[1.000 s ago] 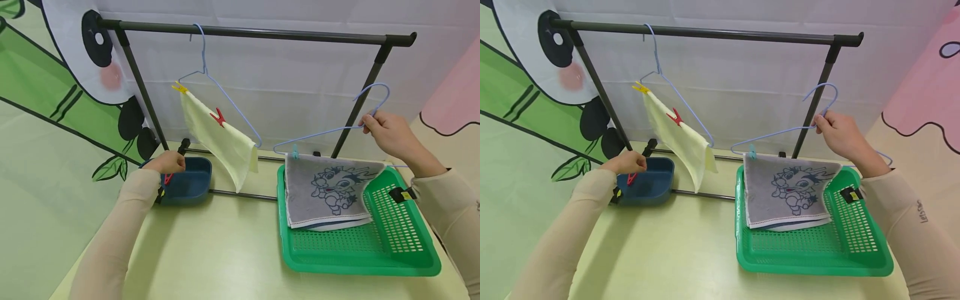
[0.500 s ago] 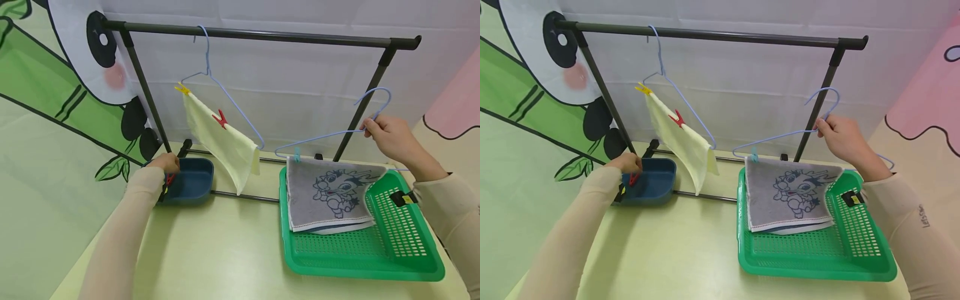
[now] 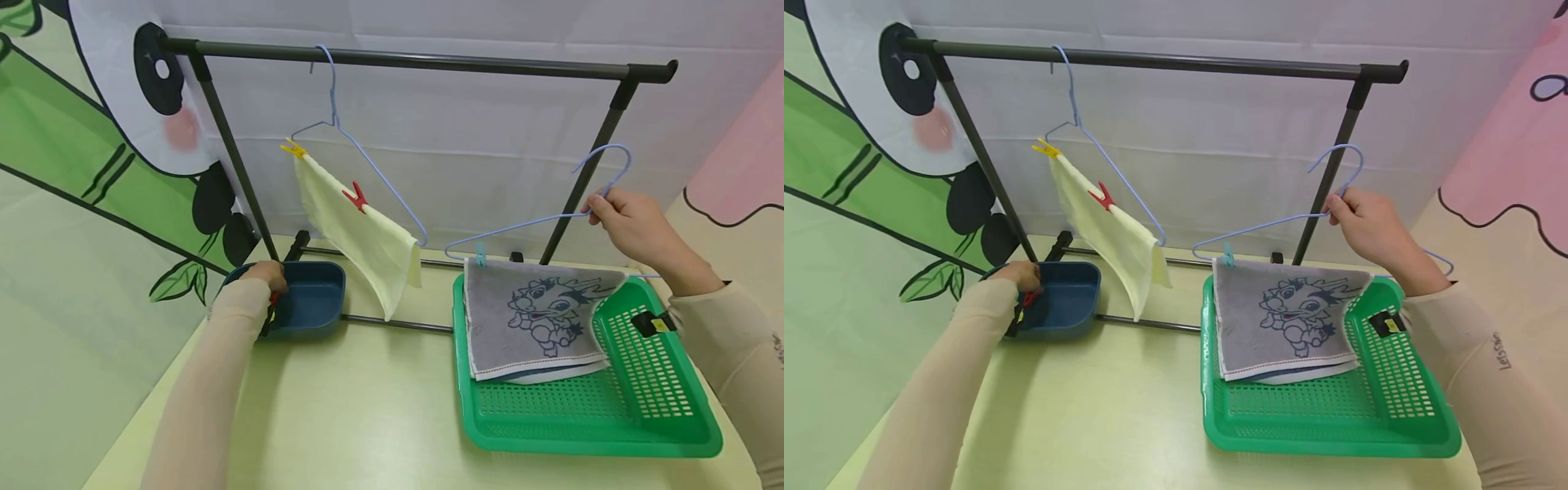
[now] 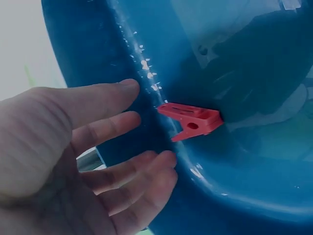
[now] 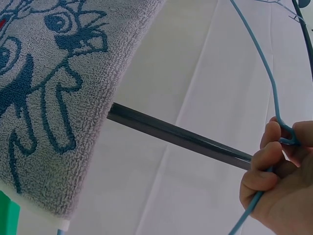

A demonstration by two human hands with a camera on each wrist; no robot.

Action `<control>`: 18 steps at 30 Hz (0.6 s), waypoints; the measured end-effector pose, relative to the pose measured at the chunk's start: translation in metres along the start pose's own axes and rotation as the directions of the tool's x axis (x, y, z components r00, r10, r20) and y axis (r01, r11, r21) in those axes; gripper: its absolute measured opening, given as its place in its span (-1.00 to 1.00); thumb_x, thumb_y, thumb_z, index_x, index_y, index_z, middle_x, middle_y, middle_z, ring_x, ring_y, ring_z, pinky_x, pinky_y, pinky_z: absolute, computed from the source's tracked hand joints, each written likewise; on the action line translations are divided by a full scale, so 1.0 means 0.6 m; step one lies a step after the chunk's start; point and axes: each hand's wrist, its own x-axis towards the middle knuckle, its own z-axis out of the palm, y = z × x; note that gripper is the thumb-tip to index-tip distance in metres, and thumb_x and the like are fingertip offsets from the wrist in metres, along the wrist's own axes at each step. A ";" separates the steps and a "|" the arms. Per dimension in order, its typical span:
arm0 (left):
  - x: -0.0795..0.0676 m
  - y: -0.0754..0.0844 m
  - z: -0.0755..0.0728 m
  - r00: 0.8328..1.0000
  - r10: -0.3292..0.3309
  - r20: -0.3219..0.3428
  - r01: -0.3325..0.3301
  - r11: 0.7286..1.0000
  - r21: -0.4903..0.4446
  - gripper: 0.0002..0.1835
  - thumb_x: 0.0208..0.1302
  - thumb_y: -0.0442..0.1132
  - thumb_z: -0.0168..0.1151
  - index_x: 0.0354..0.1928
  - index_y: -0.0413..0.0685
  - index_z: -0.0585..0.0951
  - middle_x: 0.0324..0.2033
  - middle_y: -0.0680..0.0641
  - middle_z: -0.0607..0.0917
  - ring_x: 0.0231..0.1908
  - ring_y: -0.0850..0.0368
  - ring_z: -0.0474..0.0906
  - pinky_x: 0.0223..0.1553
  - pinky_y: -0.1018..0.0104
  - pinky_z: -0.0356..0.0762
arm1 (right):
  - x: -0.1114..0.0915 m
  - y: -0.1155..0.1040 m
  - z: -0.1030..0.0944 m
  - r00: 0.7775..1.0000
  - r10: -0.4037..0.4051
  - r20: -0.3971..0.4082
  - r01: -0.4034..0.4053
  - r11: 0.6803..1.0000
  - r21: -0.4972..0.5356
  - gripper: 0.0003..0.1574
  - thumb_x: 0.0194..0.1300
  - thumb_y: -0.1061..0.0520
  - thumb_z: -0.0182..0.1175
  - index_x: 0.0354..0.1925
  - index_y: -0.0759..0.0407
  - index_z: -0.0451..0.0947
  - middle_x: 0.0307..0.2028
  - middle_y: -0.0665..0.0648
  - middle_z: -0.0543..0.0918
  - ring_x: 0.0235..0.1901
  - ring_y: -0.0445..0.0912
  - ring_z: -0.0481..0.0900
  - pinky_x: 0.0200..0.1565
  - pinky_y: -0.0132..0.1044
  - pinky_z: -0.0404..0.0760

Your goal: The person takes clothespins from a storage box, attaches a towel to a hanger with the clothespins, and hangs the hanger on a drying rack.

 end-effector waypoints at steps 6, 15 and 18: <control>-0.002 0.013 -0.006 0.994 -0.079 0.072 0.081 0.997 -0.019 -0.51 0.22 -0.18 0.16 0.09 -0.42 0.45 -0.09 -0.34 0.54 -0.17 -0.16 0.44 -0.10 -0.03 0.44 | 0.001 -0.001 0.000 1.000 -0.018 -0.007 0.018 1.000 0.004 -0.45 0.50 -0.10 -0.19 -0.33 0.28 0.53 -0.33 0.23 0.57 -0.42 -0.16 0.37 -0.45 -0.26 0.28; 0.009 0.019 -0.010 0.987 -0.117 0.107 0.117 0.993 0.005 -0.61 0.19 -0.13 0.17 -0.13 -0.36 0.56 -0.29 -0.26 0.55 -0.26 -0.15 0.44 -0.21 0.02 0.45 | 0.001 -0.002 -0.001 1.000 -0.010 0.001 0.010 1.000 0.003 -0.44 0.50 -0.11 -0.19 -0.31 0.27 0.53 -0.32 0.23 0.57 -0.39 -0.12 0.36 -0.44 -0.25 0.28; 0.014 0.014 -0.007 0.985 -0.137 0.104 0.139 0.990 -0.014 -0.64 0.14 -0.17 0.19 -0.14 -0.33 0.57 -0.28 -0.26 0.52 -0.28 -0.15 0.42 -0.29 0.06 0.44 | 0.002 -0.004 -0.001 1.000 -0.008 0.003 0.008 1.000 0.010 -0.45 0.50 -0.11 -0.19 -0.31 0.27 0.53 -0.31 0.23 0.57 -0.38 -0.11 0.36 -0.43 -0.25 0.28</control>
